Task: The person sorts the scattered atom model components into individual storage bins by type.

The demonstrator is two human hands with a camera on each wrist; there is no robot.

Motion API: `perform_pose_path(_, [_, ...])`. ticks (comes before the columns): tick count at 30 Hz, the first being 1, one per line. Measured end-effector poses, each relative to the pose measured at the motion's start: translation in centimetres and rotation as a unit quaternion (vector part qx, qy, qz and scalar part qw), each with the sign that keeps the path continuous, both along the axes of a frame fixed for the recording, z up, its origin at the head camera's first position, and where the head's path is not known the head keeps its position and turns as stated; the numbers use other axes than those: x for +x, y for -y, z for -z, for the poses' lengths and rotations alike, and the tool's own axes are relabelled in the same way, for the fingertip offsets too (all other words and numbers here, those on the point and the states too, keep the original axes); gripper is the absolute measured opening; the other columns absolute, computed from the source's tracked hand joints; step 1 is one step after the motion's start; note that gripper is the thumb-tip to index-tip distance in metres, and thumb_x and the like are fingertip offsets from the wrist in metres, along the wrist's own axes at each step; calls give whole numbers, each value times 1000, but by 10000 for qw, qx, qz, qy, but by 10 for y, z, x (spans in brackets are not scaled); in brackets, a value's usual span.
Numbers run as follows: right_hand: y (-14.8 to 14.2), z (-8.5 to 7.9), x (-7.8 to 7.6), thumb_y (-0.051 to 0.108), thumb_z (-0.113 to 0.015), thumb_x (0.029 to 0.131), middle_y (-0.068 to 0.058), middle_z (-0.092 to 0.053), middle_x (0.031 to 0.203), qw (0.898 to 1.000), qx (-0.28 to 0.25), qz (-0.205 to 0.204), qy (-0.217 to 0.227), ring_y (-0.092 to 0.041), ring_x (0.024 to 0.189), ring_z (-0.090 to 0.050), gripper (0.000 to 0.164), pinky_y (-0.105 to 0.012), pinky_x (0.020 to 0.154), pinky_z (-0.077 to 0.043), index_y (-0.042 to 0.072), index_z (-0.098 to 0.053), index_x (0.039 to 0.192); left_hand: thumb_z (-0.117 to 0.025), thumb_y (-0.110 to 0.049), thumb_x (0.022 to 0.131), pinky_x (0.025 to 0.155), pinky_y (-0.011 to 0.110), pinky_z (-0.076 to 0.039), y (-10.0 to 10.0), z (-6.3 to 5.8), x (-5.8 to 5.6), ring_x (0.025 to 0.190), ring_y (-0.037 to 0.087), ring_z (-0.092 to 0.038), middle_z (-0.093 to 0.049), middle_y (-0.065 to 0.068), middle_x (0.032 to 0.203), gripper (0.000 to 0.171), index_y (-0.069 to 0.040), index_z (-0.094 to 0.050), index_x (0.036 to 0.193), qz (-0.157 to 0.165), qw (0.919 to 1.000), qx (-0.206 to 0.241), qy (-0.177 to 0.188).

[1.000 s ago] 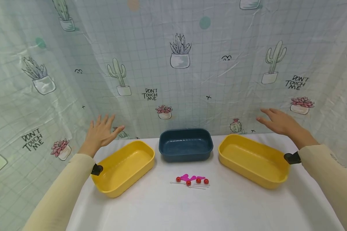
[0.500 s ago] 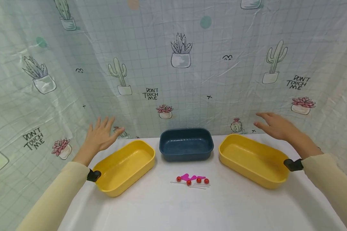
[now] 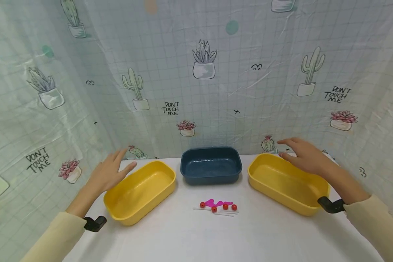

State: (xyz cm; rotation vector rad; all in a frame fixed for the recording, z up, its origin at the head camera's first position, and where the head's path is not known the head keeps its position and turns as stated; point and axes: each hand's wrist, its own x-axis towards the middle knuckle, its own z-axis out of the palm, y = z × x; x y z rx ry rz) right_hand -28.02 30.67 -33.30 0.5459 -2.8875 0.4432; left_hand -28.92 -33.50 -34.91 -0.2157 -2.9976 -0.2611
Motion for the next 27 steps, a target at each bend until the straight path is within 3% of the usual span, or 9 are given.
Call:
perform_pose_path(5, [20,9,15,27,-64,103,-18,-66,129,9987,-198,-371,-286,-33,108,-65,41,-49,86,-60,7,-60,138,-42,-68,102,108,79,-33,14,16,12,143,59,-35,-29,35,162,93,-4,-17,164,39,9984,512,255])
perform_pose_path(9, [38,15,25,21,-67,100,-12,-70,122,9964,-418,-695,-236,-18,95,-62,35,-28,72,-57,9,-64,133,-43,-58,105,103,75,-44,26,34,21,136,59,-46,-36,38,157,86,0,-18,163,73,9942,994,396])
perform_pose_path(15, [63,31,32,17,-70,98,1,-72,107,9935,-467,-1039,-77,-7,85,-58,26,-20,70,-55,10,-70,123,-44,-49,108,97,64,-55,34,59,29,128,58,-55,-44,40,149,76,3,-24,159,-301,9819,1790,542])
perform_pose_path(18, [73,41,31,16,-69,98,9,-69,98,9926,-523,-1090,119,-4,83,-58,22,-19,71,-55,14,-72,119,-43,-50,108,100,59,-56,38,67,31,130,56,-54,-46,38,149,74,2,-27,158,-612,9688,2317,637])
perform_pose_path(21, [84,52,31,17,-69,98,12,-68,95,9890,-798,-1137,508,-4,83,-58,20,-19,72,-55,17,-73,117,-42,-51,108,102,50,-55,43,75,31,132,48,-55,-48,34,150,71,-2,-32,158,-898,9487,2927,785])
perform_pose_path(24, [94,62,32,21,-70,98,13,-68,93,9830,-1024,-1206,936,-5,81,-58,19,-19,72,-55,18,-73,116,-42,-48,109,97,33,-55,49,83,31,123,27,-61,-49,29,152,65,-5,-39,157,-1068,9254,3532,868])
perform_pose_path(27, [103,72,33,23,-72,96,13,-67,91,9789,-1057,-1280,1190,-4,78,-58,22,-19,70,-55,16,-73,116,-42,-41,110,88,17,-53,54,91,30,110,2,-61,-51,19,153,57,-6,-43,156,-1021,8999,4145,895])
